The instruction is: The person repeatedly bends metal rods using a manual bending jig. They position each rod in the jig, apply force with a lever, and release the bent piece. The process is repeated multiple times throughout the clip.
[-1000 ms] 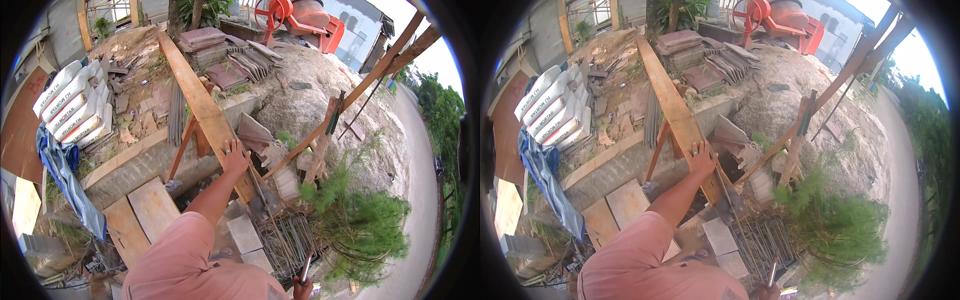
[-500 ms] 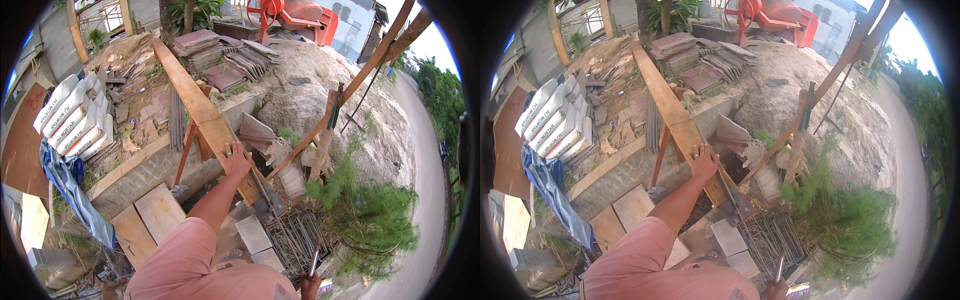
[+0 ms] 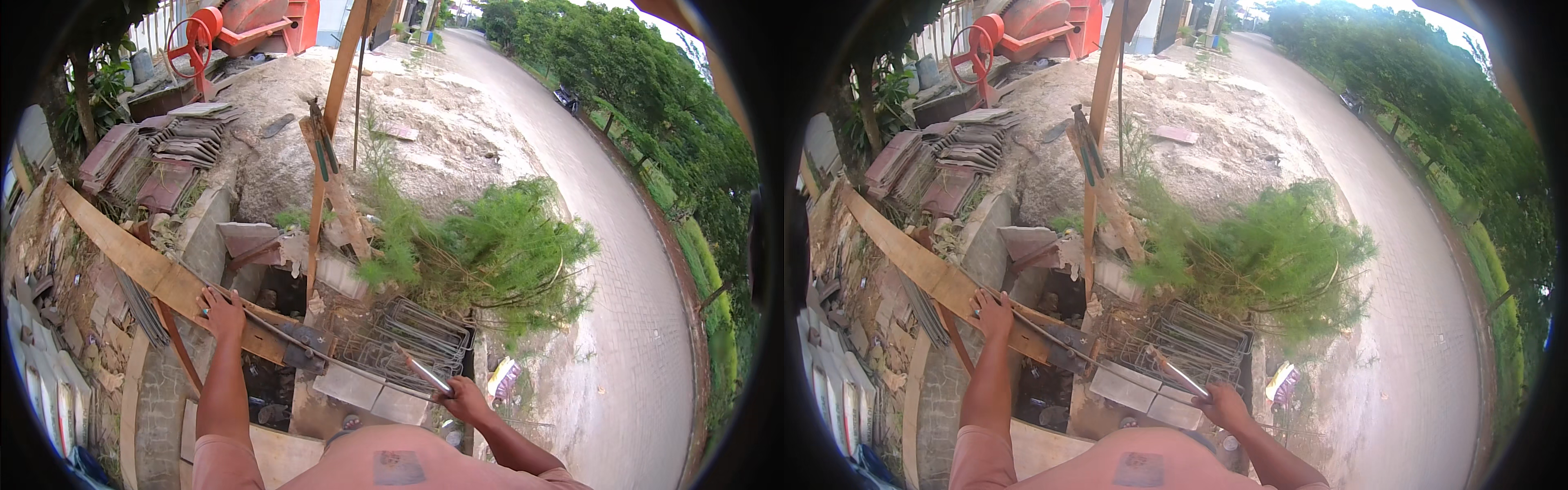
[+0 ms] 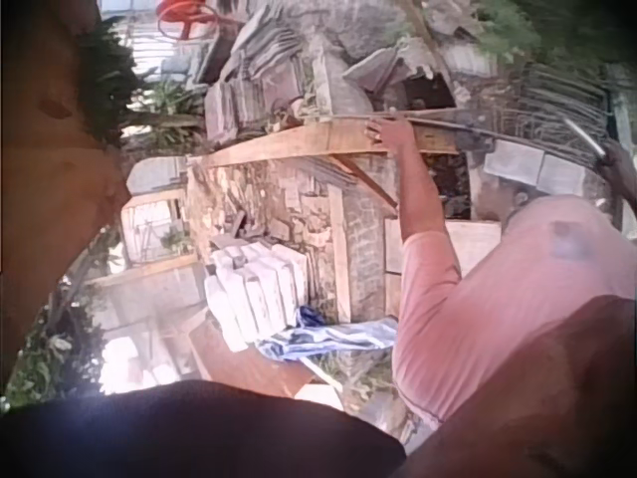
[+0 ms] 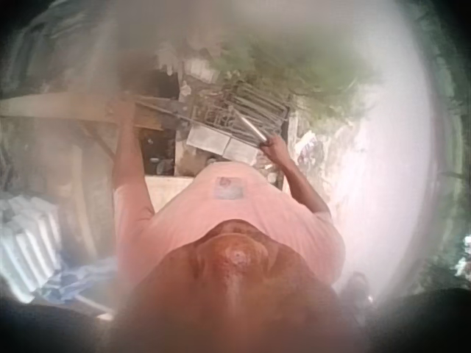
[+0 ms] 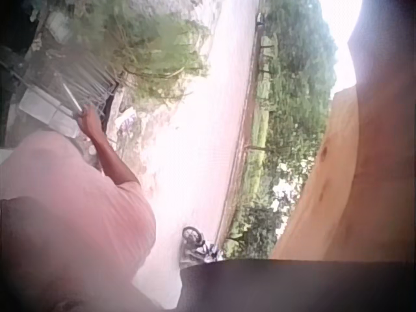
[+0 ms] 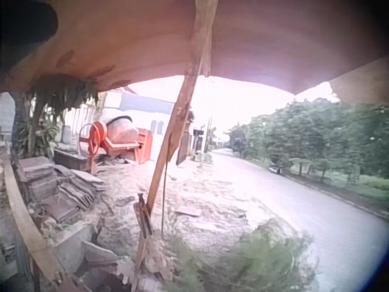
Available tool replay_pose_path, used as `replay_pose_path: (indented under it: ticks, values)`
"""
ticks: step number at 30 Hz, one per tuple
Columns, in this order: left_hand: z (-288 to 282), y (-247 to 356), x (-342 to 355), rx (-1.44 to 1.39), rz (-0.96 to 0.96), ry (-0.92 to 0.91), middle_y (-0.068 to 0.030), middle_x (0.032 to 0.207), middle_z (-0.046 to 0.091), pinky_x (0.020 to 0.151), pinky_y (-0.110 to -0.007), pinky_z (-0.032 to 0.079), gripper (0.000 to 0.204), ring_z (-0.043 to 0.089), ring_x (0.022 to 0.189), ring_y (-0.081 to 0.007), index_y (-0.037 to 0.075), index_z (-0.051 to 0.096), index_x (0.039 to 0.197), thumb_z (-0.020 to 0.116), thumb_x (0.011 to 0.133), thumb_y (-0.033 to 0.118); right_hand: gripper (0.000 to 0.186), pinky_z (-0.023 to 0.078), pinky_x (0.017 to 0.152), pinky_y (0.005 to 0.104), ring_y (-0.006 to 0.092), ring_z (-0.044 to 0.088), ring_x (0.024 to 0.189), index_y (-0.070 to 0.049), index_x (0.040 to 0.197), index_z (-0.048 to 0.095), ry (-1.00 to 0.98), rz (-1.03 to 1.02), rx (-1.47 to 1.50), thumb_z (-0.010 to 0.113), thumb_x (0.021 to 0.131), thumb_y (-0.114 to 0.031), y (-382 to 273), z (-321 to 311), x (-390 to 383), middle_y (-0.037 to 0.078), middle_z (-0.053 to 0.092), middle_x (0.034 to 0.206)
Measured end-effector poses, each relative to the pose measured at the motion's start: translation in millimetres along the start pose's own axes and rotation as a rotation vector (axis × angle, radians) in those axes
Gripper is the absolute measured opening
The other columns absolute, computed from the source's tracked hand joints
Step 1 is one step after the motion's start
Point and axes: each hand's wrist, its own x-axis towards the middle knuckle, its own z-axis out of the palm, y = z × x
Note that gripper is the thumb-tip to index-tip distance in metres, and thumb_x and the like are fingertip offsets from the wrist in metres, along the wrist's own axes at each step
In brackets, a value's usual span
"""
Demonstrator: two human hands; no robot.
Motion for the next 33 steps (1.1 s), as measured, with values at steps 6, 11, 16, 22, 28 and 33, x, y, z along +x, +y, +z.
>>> replay_pose_path:
  ticks: [6,11,16,22,28,33]
  values:
    - [-6,-2,-4,-0.009,0.016,0.002,-0.0070,0.159,0.013,0.113,-0.061,0.006,0.071,0.006,0.147,-0.0285,0.004,0.021,0.150,0.034,0.097,0.050,0.033,0.049,0.075,0.0461,0.0363,0.063,0.086,-0.005,0.089,0.063,-0.154,-0.082,-0.159,0.067,0.082,-0.036,-60,-65,60,0.017,0.065,0.085]
    - [-5,0,-3,-0.024,0.012,0.003,-0.0069,0.159,0.013,0.113,-0.061,0.005,0.071,0.005,0.147,-0.0281,0.004,0.021,0.150,0.034,0.097,0.049,0.024,0.050,0.073,0.0469,0.0357,0.063,0.083,-0.006,0.087,0.063,-0.168,-0.256,-0.250,0.067,0.079,-0.029,-53,-36,97,0.015,0.065,0.083]
    - [-4,-1,-3,-0.033,0.016,-0.017,-0.0073,0.159,0.014,0.113,-0.061,0.005,0.069,0.005,0.147,-0.0278,0.004,0.021,0.150,0.034,0.097,0.047,0.023,0.050,0.071,0.0459,0.0346,0.063,0.080,-0.009,0.083,0.061,-0.215,-0.268,-0.413,0.069,0.076,-0.030,-44,-19,110,0.012,0.063,0.079]
    - [5,-7,2,-0.047,0.028,0.057,-0.0076,0.159,0.016,0.111,-0.064,0.007,0.068,0.008,0.147,-0.0280,0.004,0.025,0.149,0.036,0.097,0.046,0.026,0.049,0.069,0.0469,0.0362,0.063,0.077,-0.008,0.082,0.060,-0.122,-0.322,-0.250,0.068,0.080,-0.033,-49,-19,123,0.014,0.065,0.080]
    - [2,-3,0,-0.028,0.025,0.040,-0.0076,0.159,0.016,0.112,-0.062,0.008,0.070,0.010,0.147,-0.0278,0.004,0.024,0.149,0.037,0.096,0.047,0.037,0.049,0.063,0.0460,0.0377,0.062,0.071,-0.008,0.079,0.060,-0.016,-0.225,-0.196,0.069,0.081,-0.043,-63,-9,137,0.015,0.063,0.072]
    - [3,-4,0,-0.029,0.020,0.065,-0.0077,0.158,0.018,0.111,-0.064,0.009,0.068,0.010,0.147,-0.0281,0.004,0.026,0.149,0.037,0.096,0.045,0.032,0.049,0.068,0.0477,0.0375,0.064,0.076,-0.008,0.082,0.061,-0.061,-0.189,-0.209,0.065,0.083,-0.040,-67,-11,144,0.015,0.066,0.077]
